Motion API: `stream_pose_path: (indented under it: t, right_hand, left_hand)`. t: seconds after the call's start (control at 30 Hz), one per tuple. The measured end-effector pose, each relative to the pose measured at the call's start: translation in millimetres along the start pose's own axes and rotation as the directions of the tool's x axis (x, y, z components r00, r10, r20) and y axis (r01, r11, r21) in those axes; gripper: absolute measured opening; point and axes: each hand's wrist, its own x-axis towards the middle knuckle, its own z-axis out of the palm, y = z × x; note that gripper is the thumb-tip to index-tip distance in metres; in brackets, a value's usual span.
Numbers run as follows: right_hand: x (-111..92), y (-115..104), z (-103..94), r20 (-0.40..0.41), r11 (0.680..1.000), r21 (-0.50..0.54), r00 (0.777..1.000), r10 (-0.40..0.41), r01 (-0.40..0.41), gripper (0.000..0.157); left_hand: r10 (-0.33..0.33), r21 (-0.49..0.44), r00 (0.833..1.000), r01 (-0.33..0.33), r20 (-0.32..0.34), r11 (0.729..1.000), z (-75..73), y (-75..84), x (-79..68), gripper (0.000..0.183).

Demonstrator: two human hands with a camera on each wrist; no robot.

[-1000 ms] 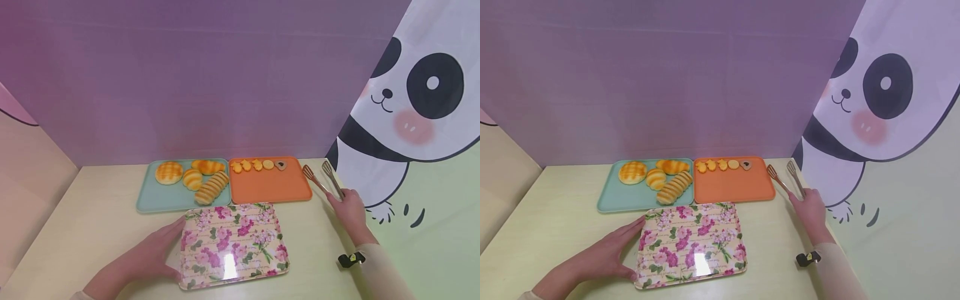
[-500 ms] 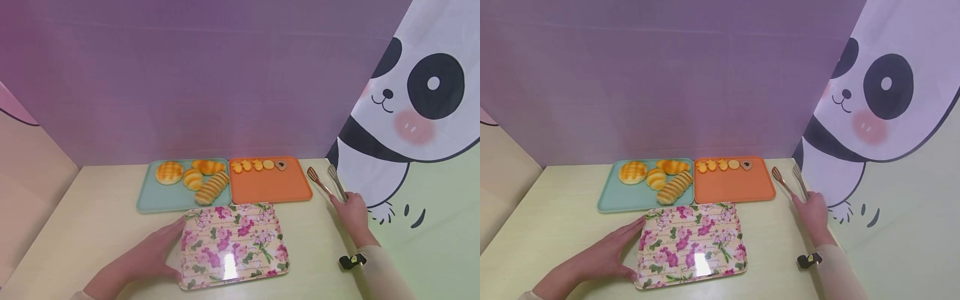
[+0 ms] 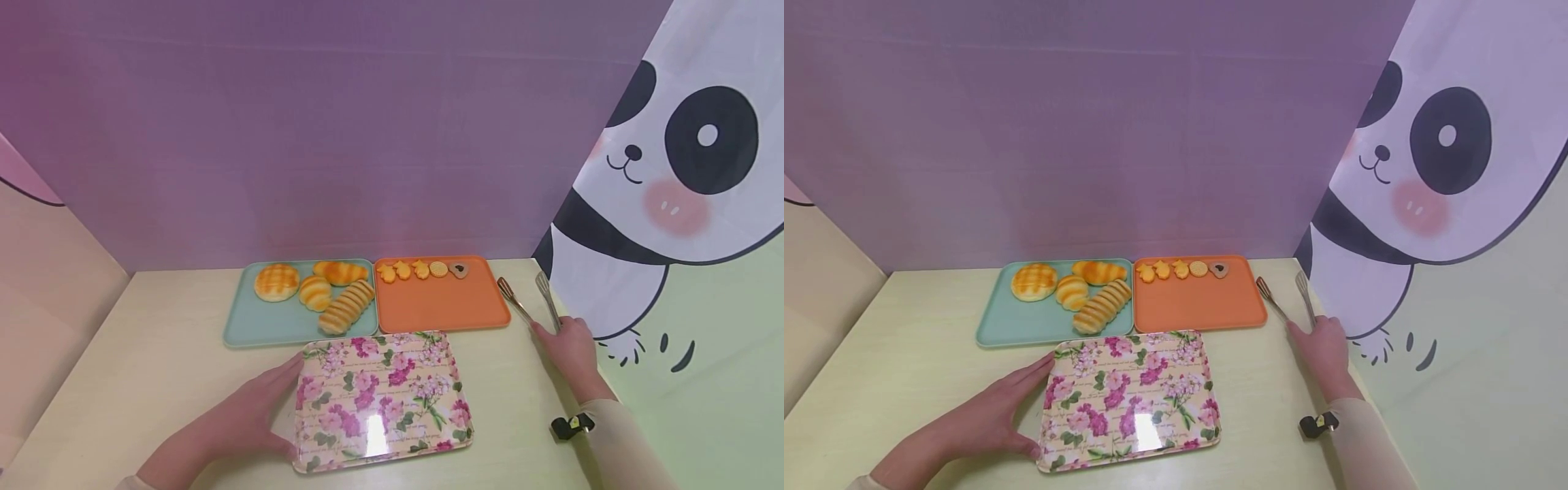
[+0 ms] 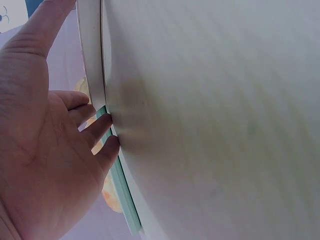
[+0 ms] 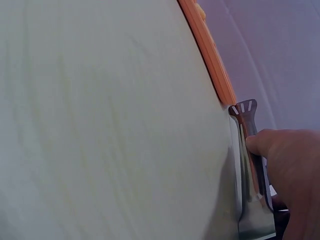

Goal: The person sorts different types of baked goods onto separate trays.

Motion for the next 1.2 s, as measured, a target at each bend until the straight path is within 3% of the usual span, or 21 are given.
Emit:
stream_pose_path:
  t: [0.6,1.0,1.1,1.2]
  right_hand:
    - [3,1,-0.3,0.048,0.999,-0.035,0.999,0.012,-0.011,0.089]
    - [2,2,0.3,-0.022,0.999,-0.036,0.999,-0.041,0.040,0.094]
    - [4,0,0.3,-0.059,0.996,-0.040,0.995,-0.078,0.075,0.094]
    - [5,-6,-2.1,-0.081,0.991,-0.035,0.988,-0.134,0.131,0.090]
  left_hand:
    - [0.001,-0.004,1.000,-0.001,0.006,1.000,-1.1,1.0,0.3,0.149]
    - [-0.008,-0.011,1.000,0.008,0.020,1.000,-3.9,1.3,2.8,0.147]
    - [0.000,-0.002,1.000,0.000,-0.007,1.000,-8.5,0.9,2.3,0.138]
    - [0.025,0.046,0.997,-0.022,-0.078,0.999,-16.1,-1.4,2.5,0.126]
